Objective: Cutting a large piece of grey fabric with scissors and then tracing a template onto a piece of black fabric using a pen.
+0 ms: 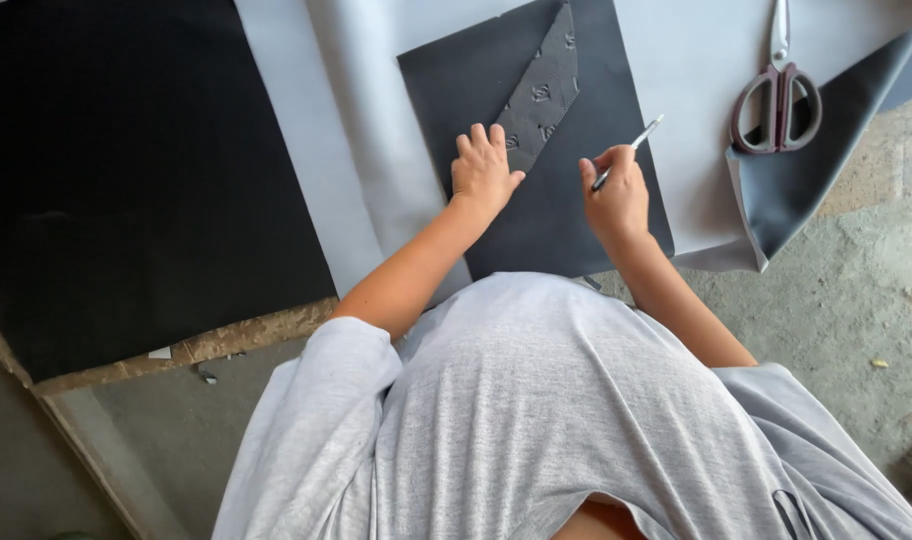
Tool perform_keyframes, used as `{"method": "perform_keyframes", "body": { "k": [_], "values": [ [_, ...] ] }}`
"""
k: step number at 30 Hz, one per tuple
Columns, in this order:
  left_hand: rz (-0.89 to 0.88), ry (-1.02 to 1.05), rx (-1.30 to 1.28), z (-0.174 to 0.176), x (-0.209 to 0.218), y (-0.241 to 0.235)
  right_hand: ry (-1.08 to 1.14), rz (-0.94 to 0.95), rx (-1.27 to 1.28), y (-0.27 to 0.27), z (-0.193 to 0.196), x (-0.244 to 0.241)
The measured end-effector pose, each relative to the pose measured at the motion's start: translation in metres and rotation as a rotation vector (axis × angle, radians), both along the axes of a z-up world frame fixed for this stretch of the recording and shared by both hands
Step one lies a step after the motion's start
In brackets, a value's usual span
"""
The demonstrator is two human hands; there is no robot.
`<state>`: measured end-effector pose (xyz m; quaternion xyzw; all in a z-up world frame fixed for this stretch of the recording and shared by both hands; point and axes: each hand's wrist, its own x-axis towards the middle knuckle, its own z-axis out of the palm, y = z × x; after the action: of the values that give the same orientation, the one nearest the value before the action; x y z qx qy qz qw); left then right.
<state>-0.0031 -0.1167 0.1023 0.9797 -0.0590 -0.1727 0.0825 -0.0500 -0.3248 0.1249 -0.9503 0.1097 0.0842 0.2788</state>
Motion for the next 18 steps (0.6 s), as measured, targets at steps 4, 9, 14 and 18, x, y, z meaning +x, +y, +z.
{"method": "perform_keyframes", "body": {
  "k": [4,9,14,18],
  "values": [
    [0.113,0.176,-0.352,-0.035,-0.026,-0.026,0.048,0.014,-0.011,-0.002,0.011,-0.002],
    [0.094,0.933,-0.931,-0.061,-0.069,-0.079,0.009,0.12,-0.142,-0.001,0.006,-0.014],
    [-0.251,-0.104,-0.447,-0.014,-0.01,0.002,-0.132,0.319,-0.241,0.005,-0.031,-0.046],
    [-0.434,-0.329,-0.169,-0.011,0.046,0.054,-0.132,0.484,-0.051,0.009,-0.042,-0.046]
  ]
}}
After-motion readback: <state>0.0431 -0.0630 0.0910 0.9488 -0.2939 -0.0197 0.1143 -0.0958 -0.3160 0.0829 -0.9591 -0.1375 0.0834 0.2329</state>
